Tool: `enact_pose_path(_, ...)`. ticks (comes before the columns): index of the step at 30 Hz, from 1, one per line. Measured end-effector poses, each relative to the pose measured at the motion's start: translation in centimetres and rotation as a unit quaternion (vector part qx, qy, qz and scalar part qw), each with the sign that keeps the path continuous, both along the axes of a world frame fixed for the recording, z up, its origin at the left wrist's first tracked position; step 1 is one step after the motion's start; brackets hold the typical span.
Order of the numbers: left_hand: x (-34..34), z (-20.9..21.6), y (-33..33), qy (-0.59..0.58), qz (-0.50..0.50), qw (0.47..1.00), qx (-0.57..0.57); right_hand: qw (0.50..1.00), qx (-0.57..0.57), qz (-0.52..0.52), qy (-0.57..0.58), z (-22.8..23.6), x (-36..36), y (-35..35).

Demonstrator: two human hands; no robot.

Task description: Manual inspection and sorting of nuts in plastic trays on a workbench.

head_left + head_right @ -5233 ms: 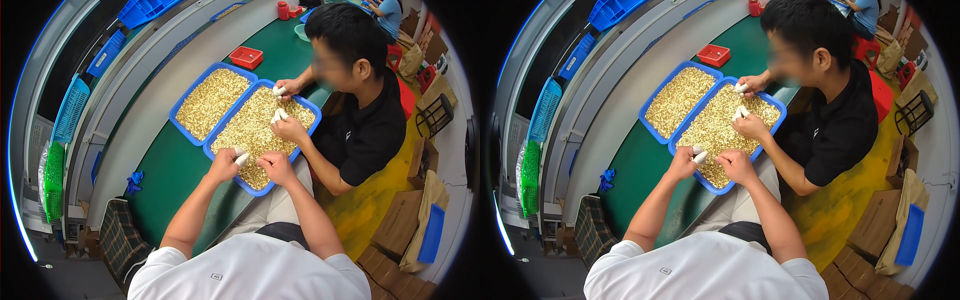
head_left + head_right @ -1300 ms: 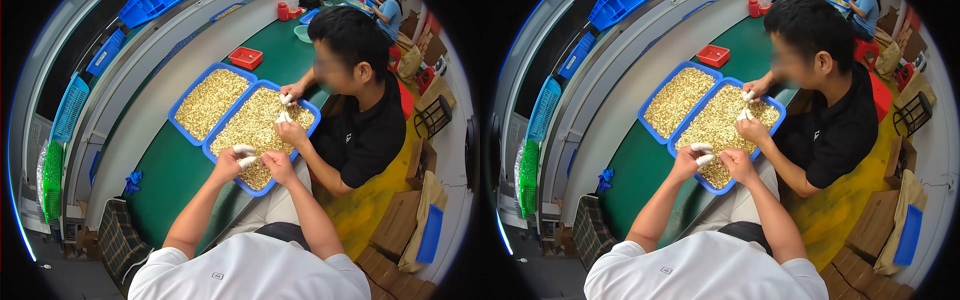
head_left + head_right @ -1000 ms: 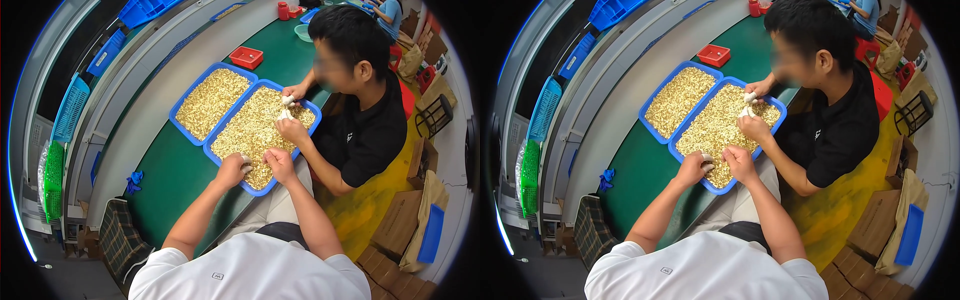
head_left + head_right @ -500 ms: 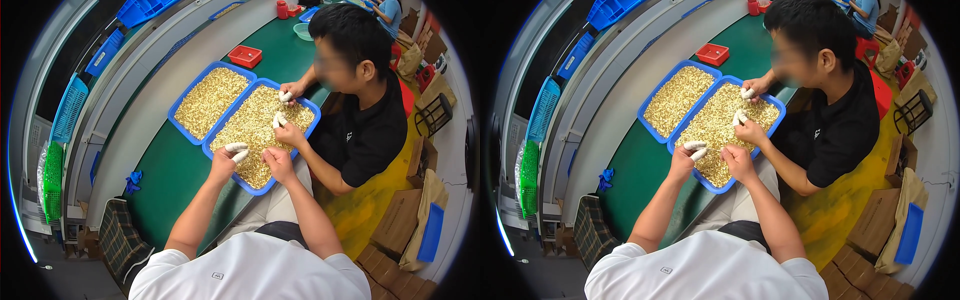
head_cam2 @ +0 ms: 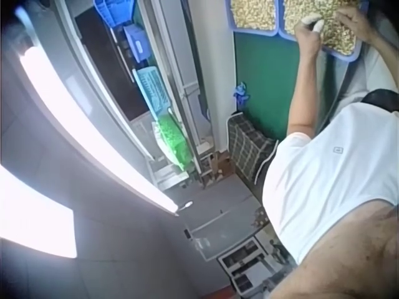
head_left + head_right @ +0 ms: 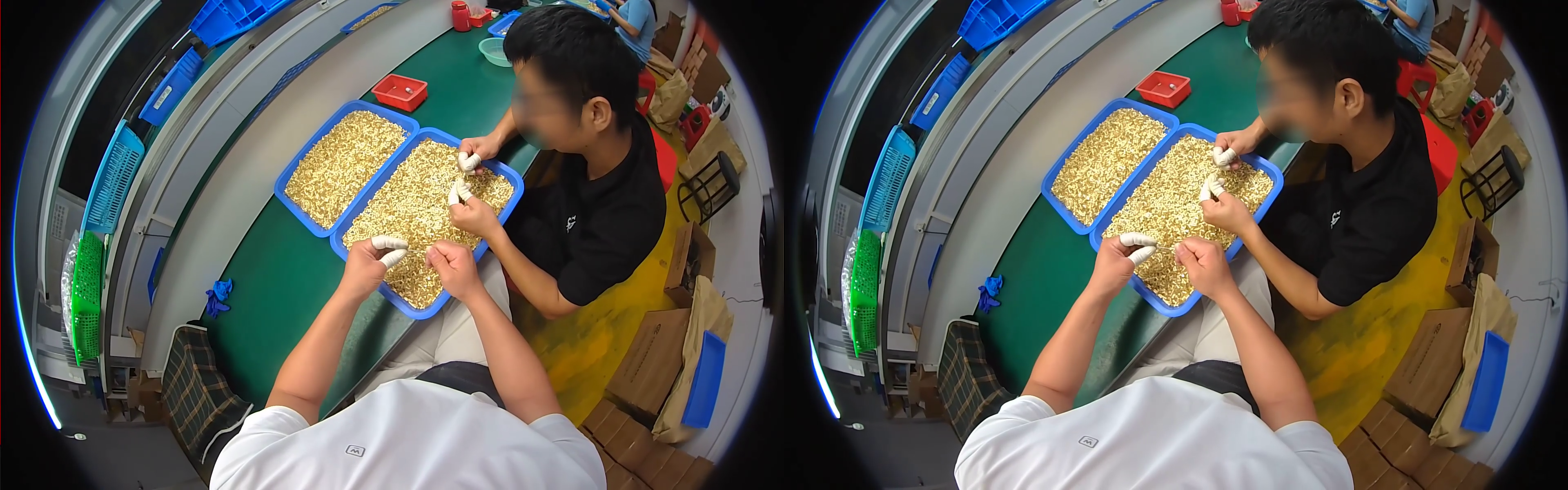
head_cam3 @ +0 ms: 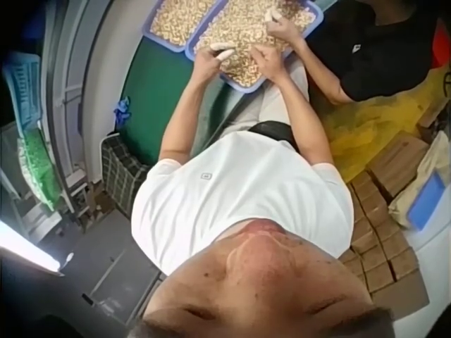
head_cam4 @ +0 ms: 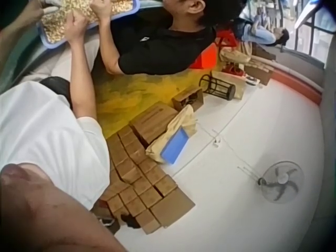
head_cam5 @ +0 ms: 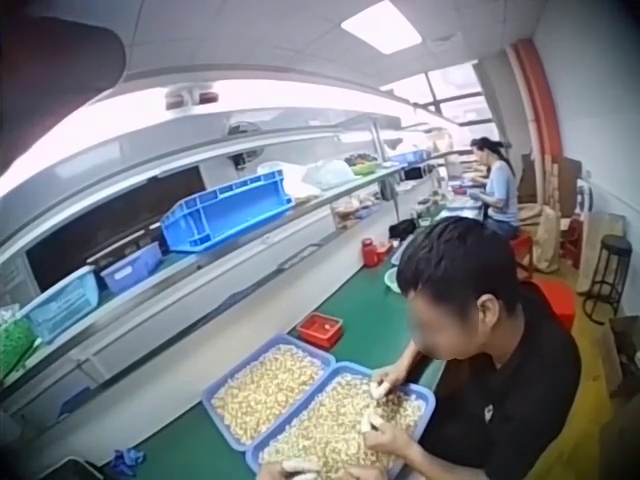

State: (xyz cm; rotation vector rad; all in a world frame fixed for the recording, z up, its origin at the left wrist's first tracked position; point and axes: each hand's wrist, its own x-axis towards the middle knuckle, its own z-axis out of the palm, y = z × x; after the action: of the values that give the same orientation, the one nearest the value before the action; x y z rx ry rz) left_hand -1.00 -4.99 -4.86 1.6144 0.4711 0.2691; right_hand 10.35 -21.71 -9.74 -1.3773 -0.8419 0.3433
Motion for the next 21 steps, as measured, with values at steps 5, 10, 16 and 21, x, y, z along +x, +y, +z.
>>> enact_pose_path(5,0.4,0.5,0.0,0.038,-0.012,0.998,0.046,1.000,-0.004,-0.001,-0.015,0.1,0.0,-0.1)
enact_pose_path(10,0.7,-0.4,0.1,0.103,-0.079,0.987,0.093,0.999,-0.022,0.020,-0.018,0.1,0.0,0.0)
enact_pose_path(16,0.2,0.0,-0.7,0.037,-0.058,0.981,0.182,0.999,0.032,-0.010,0.023,-0.3,-0.1,0.0)
enact_pose_path(21,-0.8,-2.3,-0.7,0.034,-0.139,0.876,0.460,0.999,0.020,-0.019,0.021,-0.2,0.0,0.0)
